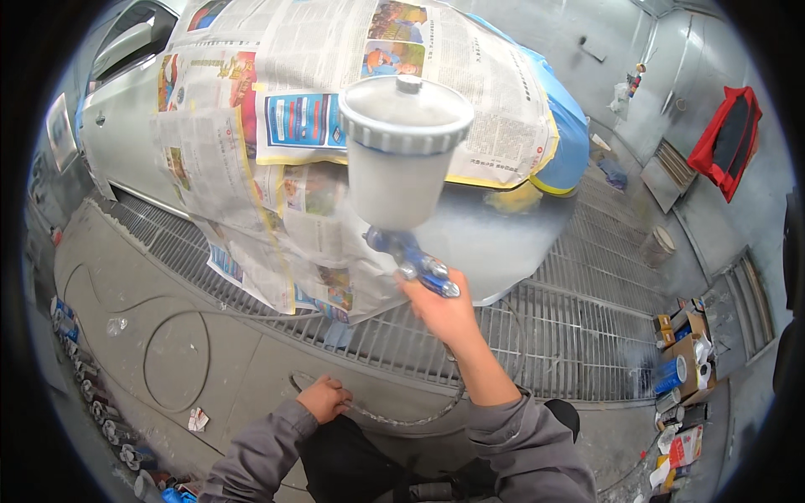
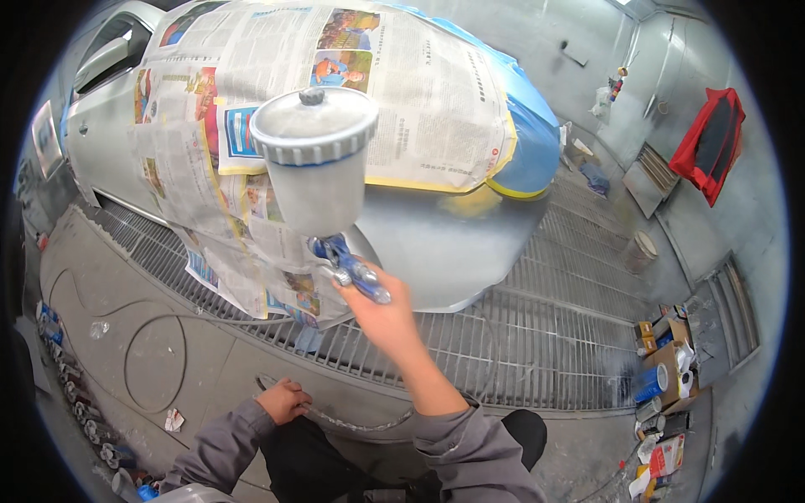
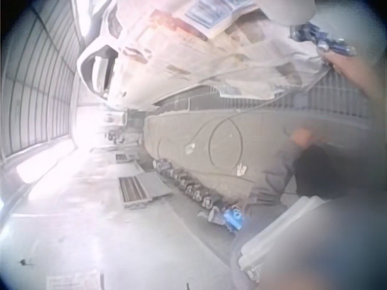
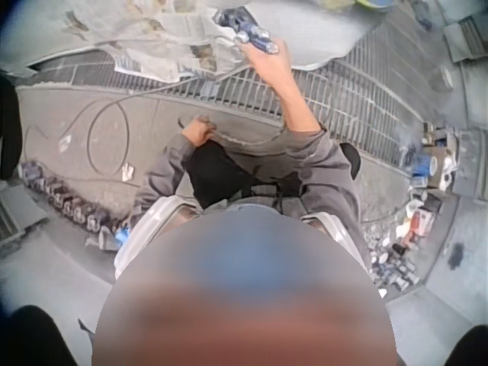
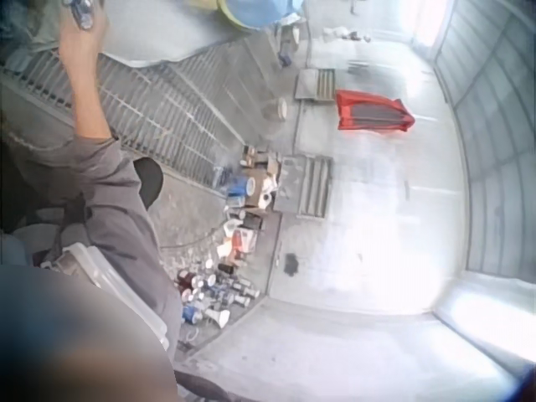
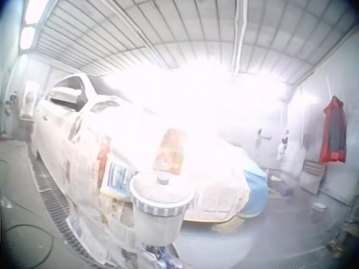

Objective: The person mixes white paint in a small container using a metal stir stick, pours it into a spray gun cup, and then sprays the front bumper of a car in a paint booth. The car is masked with newspaper and tape.

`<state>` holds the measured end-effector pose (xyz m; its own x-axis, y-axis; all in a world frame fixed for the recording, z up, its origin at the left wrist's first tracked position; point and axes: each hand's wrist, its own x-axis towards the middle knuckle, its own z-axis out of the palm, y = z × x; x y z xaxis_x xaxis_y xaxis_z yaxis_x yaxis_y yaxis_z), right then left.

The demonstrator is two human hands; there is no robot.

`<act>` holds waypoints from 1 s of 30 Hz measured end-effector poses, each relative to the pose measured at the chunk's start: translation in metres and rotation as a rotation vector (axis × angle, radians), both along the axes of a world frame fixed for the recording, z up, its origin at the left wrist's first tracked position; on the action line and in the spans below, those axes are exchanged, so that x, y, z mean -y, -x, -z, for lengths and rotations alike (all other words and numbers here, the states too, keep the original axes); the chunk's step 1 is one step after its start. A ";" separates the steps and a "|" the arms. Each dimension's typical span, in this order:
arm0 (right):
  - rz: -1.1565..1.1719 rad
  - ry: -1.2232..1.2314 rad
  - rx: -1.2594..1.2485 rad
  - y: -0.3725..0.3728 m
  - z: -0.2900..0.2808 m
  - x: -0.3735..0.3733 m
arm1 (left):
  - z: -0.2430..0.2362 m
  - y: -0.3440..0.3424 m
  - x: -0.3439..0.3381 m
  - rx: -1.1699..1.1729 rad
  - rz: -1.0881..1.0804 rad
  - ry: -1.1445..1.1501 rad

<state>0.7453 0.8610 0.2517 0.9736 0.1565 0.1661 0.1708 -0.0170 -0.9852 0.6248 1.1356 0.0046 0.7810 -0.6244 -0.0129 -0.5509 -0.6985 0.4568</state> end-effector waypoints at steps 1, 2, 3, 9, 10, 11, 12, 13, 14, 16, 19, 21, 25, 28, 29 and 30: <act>0.015 0.025 -0.038 -0.001 -0.004 0.003 | 0.000 0.000 0.003 0.007 0.016 0.028; 0.012 0.024 -0.049 -0.002 -0.008 0.007 | 0.000 -0.001 0.008 0.013 0.033 0.046; 0.022 0.036 -0.087 -0.003 -0.010 0.013 | -0.001 -0.001 0.014 0.027 0.053 0.065; 0.333 0.048 -0.089 0.016 -0.009 0.108 | -0.017 -0.007 0.069 0.040 0.155 0.119; 0.392 0.022 -0.084 0.020 -0.007 0.127 | -0.021 -0.006 0.077 0.055 0.170 0.123; 0.449 0.019 -0.080 0.023 -0.006 0.146 | -0.024 -0.006 0.086 0.059 0.180 0.134; 0.501 0.021 -0.070 0.025 -0.006 0.164 | -0.025 -0.004 0.094 0.060 0.188 0.146; 0.571 0.029 -0.089 0.027 -0.006 0.183 | -0.026 -0.003 0.102 0.081 0.200 0.172; 0.598 0.008 -0.060 0.030 -0.006 0.201 | -0.027 -0.002 0.108 0.065 0.208 0.168; 0.676 -0.008 -0.049 0.034 -0.007 0.235 | -0.026 -0.002 0.118 0.093 0.231 0.190; 0.861 0.004 -0.017 0.039 -0.011 0.273 | -0.021 -0.004 0.128 0.071 0.208 0.149; 0.995 0.053 0.018 0.040 -0.013 0.284 | -0.018 -0.007 0.130 0.072 0.198 0.151; 0.946 0.038 -0.006 0.045 -0.015 0.261 | -0.017 -0.009 0.119 0.072 0.221 0.119; 0.773 0.062 -0.005 0.037 -0.015 0.206 | -0.013 -0.005 0.099 0.022 0.209 0.100; 0.703 0.058 -0.003 0.034 -0.016 0.184 | -0.011 -0.003 0.090 0.003 0.195 0.082; 0.647 0.059 0.005 0.030 -0.017 0.160 | -0.009 -0.002 0.081 0.008 0.183 0.089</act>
<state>0.7157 0.7014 0.2686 0.8734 -0.4527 0.1795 0.1119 -0.1721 -0.9787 0.6264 1.0544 0.0138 0.6544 -0.7542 0.0542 -0.6688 -0.5438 0.5070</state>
